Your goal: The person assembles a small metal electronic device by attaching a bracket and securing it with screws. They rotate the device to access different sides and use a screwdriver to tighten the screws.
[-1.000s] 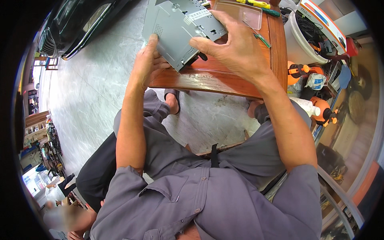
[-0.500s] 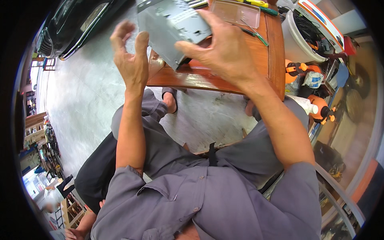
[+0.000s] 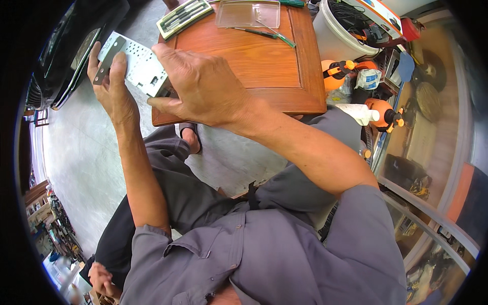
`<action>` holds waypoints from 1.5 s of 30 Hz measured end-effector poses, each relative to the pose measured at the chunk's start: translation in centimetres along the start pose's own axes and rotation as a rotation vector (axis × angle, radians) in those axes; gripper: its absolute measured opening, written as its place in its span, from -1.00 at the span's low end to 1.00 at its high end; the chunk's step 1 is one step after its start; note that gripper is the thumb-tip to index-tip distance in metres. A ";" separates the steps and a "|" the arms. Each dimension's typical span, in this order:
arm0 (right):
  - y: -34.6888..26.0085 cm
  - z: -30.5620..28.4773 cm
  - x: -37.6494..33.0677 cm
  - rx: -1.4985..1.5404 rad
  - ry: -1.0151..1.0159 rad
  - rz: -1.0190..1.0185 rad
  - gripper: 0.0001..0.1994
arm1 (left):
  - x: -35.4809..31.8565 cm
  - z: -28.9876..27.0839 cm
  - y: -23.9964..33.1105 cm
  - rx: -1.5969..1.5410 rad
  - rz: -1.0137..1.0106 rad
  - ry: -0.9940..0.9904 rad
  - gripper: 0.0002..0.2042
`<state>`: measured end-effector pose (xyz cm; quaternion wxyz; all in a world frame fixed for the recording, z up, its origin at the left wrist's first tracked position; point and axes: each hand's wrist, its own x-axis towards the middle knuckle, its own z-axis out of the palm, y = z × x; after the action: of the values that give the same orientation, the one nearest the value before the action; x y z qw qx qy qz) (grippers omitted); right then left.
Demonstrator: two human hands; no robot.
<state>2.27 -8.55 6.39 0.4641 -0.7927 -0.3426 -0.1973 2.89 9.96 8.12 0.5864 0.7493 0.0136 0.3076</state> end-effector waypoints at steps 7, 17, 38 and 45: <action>2.6 -1.3 0.3 0.152 -0.143 -0.009 -0.41 | -0.2 -0.5 -0.7 -0.010 0.054 0.014 -0.25; 14.2 -10.6 0.2 -0.647 -0.386 0.376 -0.60 | 0.0 -1.3 -1.5 0.066 0.117 0.033 -0.51; 16.6 -12.4 -1.2 -0.585 -0.105 0.231 -0.74 | 1.4 -3.9 -1.0 0.251 0.472 -0.049 -0.60; 10.6 -12.4 0.4 0.038 0.044 0.439 -0.71 | 7.1 -5.7 11.4 0.891 0.905 -1.151 -0.33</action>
<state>10.32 -22.73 6.38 0.5183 -0.8347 -0.1552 -0.1024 2.05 14.11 22.07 -0.0265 0.8824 -0.4670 0.0498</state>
